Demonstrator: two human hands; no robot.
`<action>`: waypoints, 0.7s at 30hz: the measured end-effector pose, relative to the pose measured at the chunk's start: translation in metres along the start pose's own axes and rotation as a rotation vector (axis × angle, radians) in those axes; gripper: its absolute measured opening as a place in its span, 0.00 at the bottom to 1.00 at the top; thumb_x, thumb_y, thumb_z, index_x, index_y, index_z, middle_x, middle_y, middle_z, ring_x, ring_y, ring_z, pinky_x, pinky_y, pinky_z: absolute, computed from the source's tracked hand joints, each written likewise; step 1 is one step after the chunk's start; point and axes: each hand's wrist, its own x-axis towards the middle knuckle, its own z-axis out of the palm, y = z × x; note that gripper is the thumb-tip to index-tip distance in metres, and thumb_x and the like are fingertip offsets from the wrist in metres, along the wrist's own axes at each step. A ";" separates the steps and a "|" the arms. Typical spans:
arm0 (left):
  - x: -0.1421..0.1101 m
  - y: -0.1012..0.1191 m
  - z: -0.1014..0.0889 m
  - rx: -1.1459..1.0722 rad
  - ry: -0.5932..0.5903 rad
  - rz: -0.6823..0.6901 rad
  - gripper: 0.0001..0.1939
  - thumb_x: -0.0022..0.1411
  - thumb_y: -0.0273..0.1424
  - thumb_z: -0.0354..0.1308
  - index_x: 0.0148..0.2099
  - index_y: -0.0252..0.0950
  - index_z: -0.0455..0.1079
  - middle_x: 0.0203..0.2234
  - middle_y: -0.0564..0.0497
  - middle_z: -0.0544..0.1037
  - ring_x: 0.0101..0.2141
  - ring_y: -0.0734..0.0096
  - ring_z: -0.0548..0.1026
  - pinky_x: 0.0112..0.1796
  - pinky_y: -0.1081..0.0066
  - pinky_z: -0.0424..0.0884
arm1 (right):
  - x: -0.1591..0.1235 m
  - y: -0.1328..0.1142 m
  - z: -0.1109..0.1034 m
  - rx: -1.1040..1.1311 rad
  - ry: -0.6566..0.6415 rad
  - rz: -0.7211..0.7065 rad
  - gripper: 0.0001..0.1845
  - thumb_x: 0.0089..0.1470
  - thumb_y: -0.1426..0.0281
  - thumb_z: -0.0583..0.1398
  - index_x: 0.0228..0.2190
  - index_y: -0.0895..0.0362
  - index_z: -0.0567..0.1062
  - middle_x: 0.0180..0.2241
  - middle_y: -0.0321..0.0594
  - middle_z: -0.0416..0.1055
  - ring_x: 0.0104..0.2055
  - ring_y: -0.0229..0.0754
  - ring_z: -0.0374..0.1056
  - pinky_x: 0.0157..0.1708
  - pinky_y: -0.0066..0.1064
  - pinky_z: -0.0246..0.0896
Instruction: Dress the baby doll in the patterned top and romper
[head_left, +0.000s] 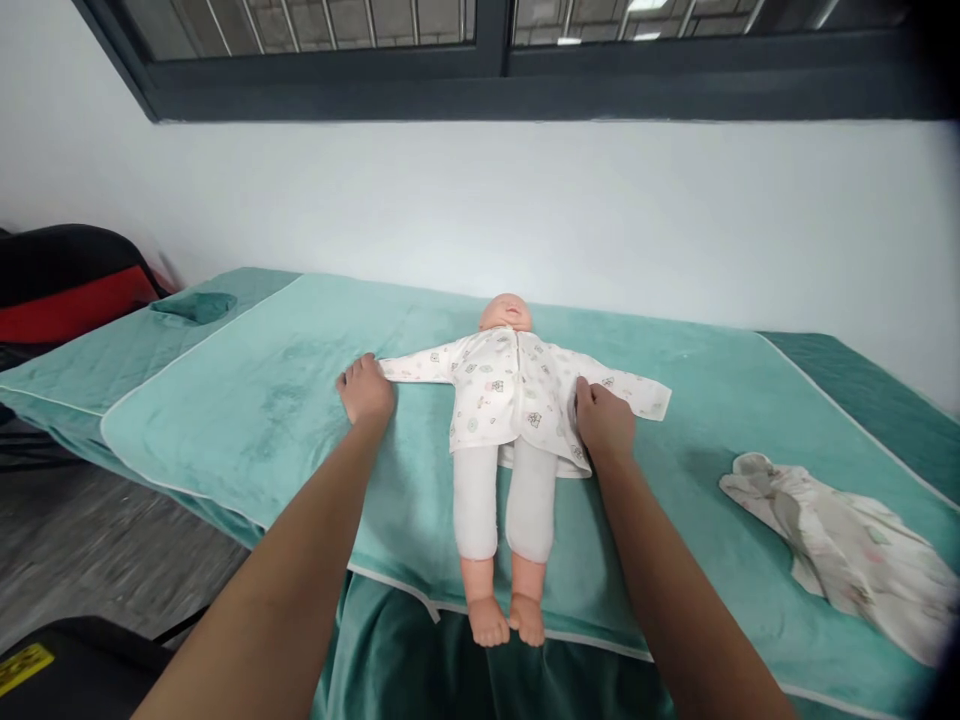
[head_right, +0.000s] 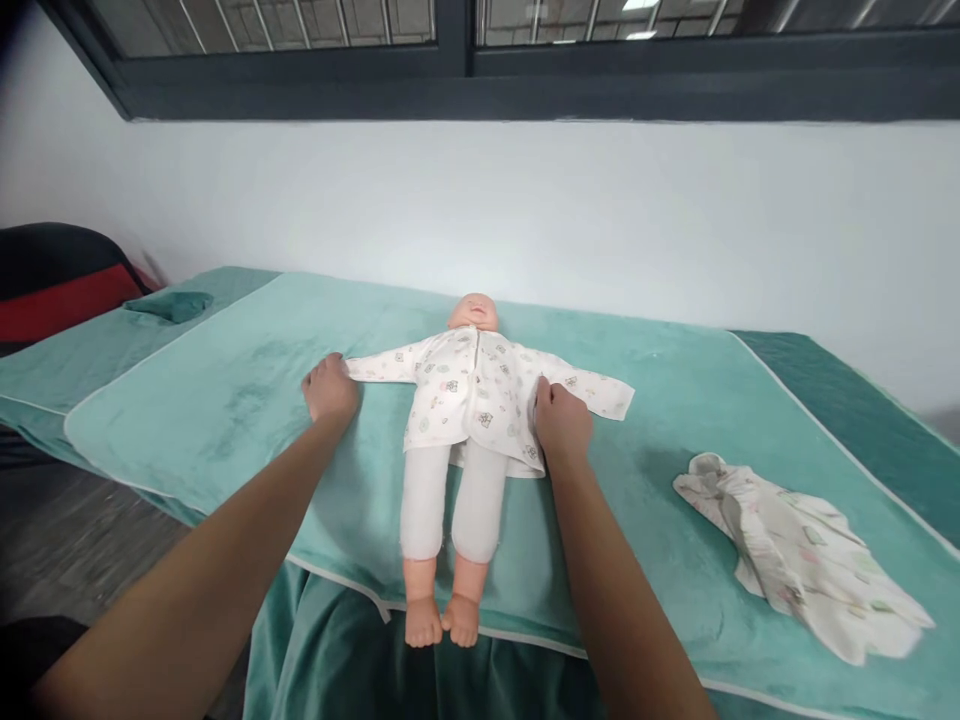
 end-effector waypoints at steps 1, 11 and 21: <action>-0.001 0.001 -0.002 -0.015 0.006 -0.009 0.23 0.69 0.26 0.40 0.60 0.34 0.66 0.53 0.35 0.75 0.57 0.49 0.70 0.59 0.52 0.60 | -0.002 -0.002 -0.001 -0.015 -0.025 -0.007 0.25 0.61 0.50 0.53 0.21 0.52 0.70 0.24 0.44 0.71 0.27 0.45 0.60 0.32 0.35 0.45; -0.057 0.019 -0.024 -0.390 0.045 -0.115 0.18 0.70 0.32 0.42 0.56 0.33 0.65 0.47 0.39 0.77 0.47 0.56 0.75 0.48 0.60 0.70 | -0.003 -0.004 0.003 0.275 -0.257 0.010 0.23 0.54 0.46 0.59 0.28 0.54 0.75 0.26 0.40 0.78 0.29 0.46 0.70 0.33 0.33 0.59; -0.143 0.038 -0.020 -1.000 -0.439 0.131 0.24 0.63 0.30 0.55 0.62 0.36 0.64 0.44 0.46 0.79 0.42 0.65 0.76 0.49 0.62 0.71 | -0.015 -0.010 0.005 0.029 -0.057 0.026 0.18 0.59 0.53 0.56 0.29 0.54 0.71 0.29 0.39 0.74 0.31 0.43 0.64 0.32 0.32 0.50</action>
